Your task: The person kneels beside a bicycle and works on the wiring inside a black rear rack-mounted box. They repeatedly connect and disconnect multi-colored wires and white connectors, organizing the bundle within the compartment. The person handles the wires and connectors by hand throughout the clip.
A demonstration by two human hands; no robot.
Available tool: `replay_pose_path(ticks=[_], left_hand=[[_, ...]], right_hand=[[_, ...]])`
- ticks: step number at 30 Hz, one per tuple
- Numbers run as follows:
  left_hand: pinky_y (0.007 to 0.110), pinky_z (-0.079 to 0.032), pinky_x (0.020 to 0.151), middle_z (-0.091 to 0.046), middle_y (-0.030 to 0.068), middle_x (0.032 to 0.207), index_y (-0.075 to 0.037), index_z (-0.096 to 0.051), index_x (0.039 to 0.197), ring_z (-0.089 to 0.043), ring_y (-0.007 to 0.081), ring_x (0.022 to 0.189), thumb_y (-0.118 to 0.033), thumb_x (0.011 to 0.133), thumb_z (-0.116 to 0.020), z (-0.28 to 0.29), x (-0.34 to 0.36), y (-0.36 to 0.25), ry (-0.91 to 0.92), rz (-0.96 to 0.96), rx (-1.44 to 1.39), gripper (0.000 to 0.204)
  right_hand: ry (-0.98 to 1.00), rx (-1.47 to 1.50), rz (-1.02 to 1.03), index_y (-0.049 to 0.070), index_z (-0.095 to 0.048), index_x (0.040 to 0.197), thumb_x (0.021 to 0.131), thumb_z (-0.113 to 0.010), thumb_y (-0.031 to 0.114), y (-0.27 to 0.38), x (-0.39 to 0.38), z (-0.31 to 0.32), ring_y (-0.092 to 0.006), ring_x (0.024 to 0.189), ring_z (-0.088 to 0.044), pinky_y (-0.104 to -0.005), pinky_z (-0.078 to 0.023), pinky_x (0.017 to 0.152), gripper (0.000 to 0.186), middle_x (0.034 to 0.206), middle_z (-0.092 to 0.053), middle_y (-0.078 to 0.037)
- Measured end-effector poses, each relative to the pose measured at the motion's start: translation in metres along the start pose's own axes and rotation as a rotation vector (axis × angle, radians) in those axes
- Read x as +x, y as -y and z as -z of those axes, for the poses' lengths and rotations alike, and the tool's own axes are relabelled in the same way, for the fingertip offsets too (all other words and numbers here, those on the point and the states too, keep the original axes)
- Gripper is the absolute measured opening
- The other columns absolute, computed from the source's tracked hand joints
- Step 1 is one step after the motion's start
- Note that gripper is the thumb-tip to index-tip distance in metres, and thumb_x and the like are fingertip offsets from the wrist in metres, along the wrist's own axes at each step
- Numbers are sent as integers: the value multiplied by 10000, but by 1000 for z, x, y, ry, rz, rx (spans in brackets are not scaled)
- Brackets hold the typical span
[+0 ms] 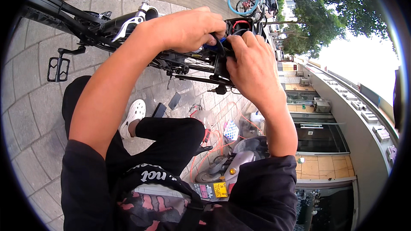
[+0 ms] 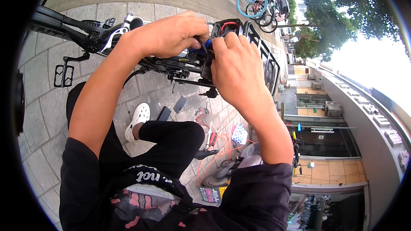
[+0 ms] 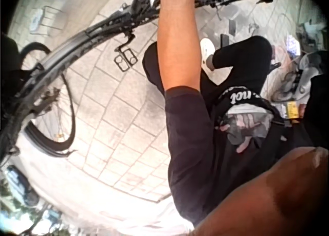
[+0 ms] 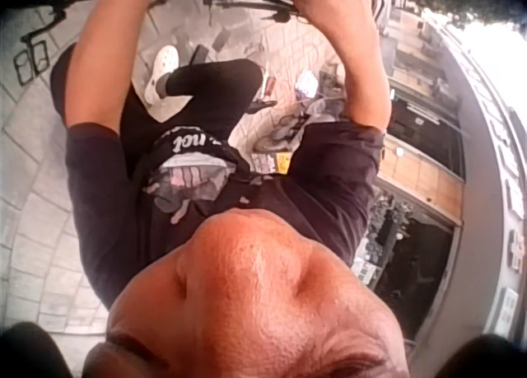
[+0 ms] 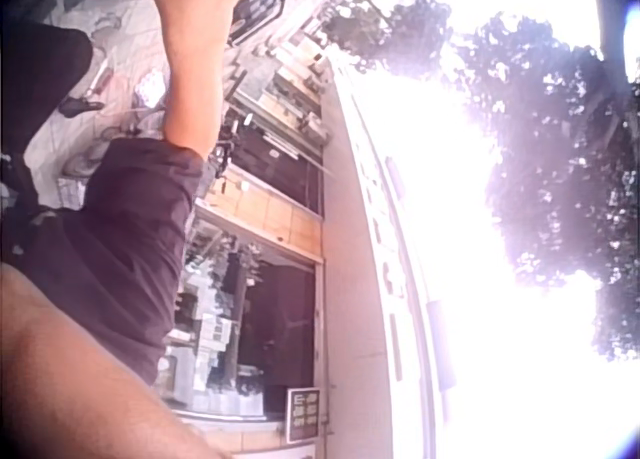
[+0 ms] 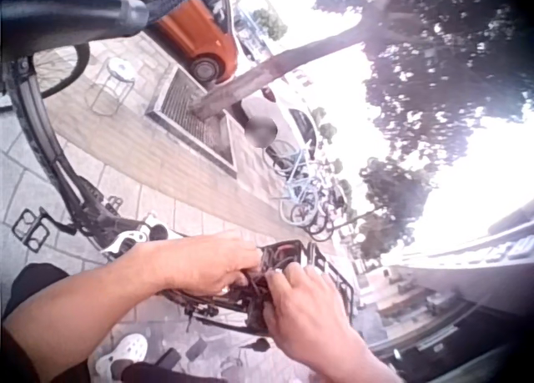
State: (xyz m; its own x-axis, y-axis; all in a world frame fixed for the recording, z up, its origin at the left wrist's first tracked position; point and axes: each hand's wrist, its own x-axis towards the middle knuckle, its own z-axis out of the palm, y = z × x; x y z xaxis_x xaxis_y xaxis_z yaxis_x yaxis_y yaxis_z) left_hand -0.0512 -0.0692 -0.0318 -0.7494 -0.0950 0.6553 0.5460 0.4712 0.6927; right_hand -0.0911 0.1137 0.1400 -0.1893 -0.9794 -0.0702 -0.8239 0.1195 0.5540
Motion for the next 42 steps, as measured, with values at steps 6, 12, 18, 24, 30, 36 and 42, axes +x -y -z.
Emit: replay_pose_path(ticks=[6,12,18,24,30,36,42], left_hand=[[467,-545,1086,-738,109,1138,-47,-738,1124,-633,345,1278,-87,959,-835,13,-4,-11,106,43,3,196],[439,-551,1106,-754,105,1167,-68,-794,1123,-636,328,1284,-117,928,-851,4,-4,-14,104,50,20,210],[451,-551,1108,-751,112,1160,-60,-794,1130,-646,336,1280,-85,928,-840,5,-10,-4,55,-50,4,208],[460,-552,1079,-740,129,1166,-39,-747,1075,-675,368,1214,-101,931,-801,12,-12,-8,88,-58,18,165],[486,-562,1016,-742,142,1130,-37,-717,1103,-698,383,1113,-146,944,-730,11,-13,-5,69,-70,5,193],[477,-586,895,-739,160,1111,-38,-694,1163,-706,390,1017,-127,997,-706,10,-10,-4,41,-6,1,189],[487,-591,908,-750,161,1120,-34,-705,1190,-717,402,1036,-73,1047,-729,1,-5,2,-44,-13,8,151]], right_hand=[[-52,169,-54,30,-739,1168,927,-735,1,1,-3,-3,-408,1035,-656,-538,-551,919,242,1055,-650,-175],[-89,151,-32,34,-715,1050,918,-759,18,-3,-7,-8,-409,1021,-663,-540,-554,897,141,1041,-652,-175],[-96,103,-1,36,-685,998,915,-771,45,-4,-5,-8,-399,1011,-664,-538,-547,881,120,1023,-639,-167],[-100,90,-20,39,-679,975,896,-769,48,-1,-7,-11,-396,1015,-662,-533,-545,883,120,1025,-640,-161],[-117,83,-17,43,-691,978,888,-767,48,-1,-7,-10,-391,1025,-666,-530,-549,889,118,1042,-650,-156],[-92,22,-14,67,-705,983,925,-778,98,-2,-8,-10,-363,1028,-667,-512,-540,868,98,1040,-653,-133],[-73,-39,18,102,-706,951,987,-820,215,6,-15,-2,-324,1018,-624,-479,-472,829,164,1047,-622,-90]])
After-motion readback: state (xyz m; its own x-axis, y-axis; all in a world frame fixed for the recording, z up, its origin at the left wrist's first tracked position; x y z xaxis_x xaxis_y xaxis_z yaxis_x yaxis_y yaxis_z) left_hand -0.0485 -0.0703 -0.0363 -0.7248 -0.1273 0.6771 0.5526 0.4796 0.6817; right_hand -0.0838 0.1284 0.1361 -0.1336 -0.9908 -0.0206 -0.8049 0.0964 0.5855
